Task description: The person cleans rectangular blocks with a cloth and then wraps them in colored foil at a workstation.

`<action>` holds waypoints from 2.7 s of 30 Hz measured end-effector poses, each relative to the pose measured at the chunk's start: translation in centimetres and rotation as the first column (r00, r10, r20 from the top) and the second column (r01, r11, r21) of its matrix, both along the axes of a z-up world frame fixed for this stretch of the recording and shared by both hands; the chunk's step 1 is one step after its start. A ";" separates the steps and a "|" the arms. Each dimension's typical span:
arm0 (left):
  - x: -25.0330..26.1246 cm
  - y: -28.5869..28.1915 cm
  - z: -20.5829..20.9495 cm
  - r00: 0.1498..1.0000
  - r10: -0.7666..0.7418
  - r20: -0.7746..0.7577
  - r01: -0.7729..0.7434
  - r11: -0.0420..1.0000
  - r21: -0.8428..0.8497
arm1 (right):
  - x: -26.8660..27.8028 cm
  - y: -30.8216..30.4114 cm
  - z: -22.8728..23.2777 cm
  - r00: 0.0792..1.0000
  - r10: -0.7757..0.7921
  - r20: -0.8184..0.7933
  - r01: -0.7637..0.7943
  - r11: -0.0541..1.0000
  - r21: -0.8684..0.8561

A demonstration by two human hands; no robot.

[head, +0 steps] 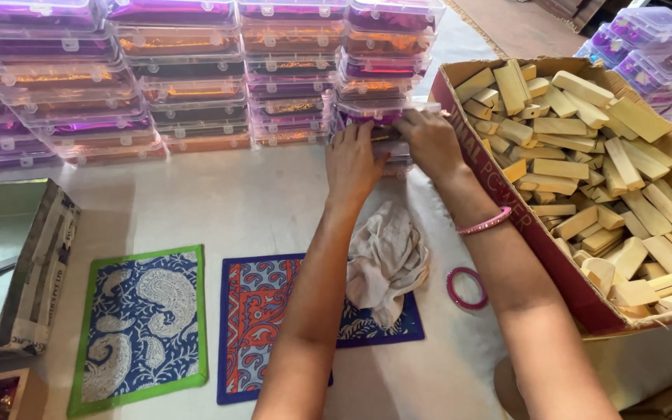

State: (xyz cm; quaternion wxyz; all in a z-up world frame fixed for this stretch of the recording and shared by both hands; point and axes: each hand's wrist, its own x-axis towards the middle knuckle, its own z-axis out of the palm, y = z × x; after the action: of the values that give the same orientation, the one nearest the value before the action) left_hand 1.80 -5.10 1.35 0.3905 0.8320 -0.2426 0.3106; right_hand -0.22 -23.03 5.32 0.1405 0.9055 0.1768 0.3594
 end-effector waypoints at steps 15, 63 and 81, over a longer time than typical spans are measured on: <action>0.0 -0.5 -0.6 0.998 0.033 0.045 -0.035 0.998 0.055 | 4.3 0.4 2.7 0.885 -0.150 -0.442 0.152 0.988 -0.030; 3.6 -2.5 -2.7 0.995 0.090 -0.037 -0.068 0.912 0.404 | 8.3 -3.7 -6.0 0.957 -0.206 -0.203 0.289 0.729 0.621; 2.9 -2.3 -7.2 0.919 0.180 0.352 -0.278 0.926 0.254 | 0.7 2.6 -7.3 0.981 -0.184 0.064 0.106 0.780 0.617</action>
State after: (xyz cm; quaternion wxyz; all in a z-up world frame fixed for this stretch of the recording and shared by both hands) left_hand 4.66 -7.44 -5.83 0.1759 0.8420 -0.2471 0.4460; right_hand 0.46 -20.38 -2.03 -0.1217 0.8897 -0.0278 0.4391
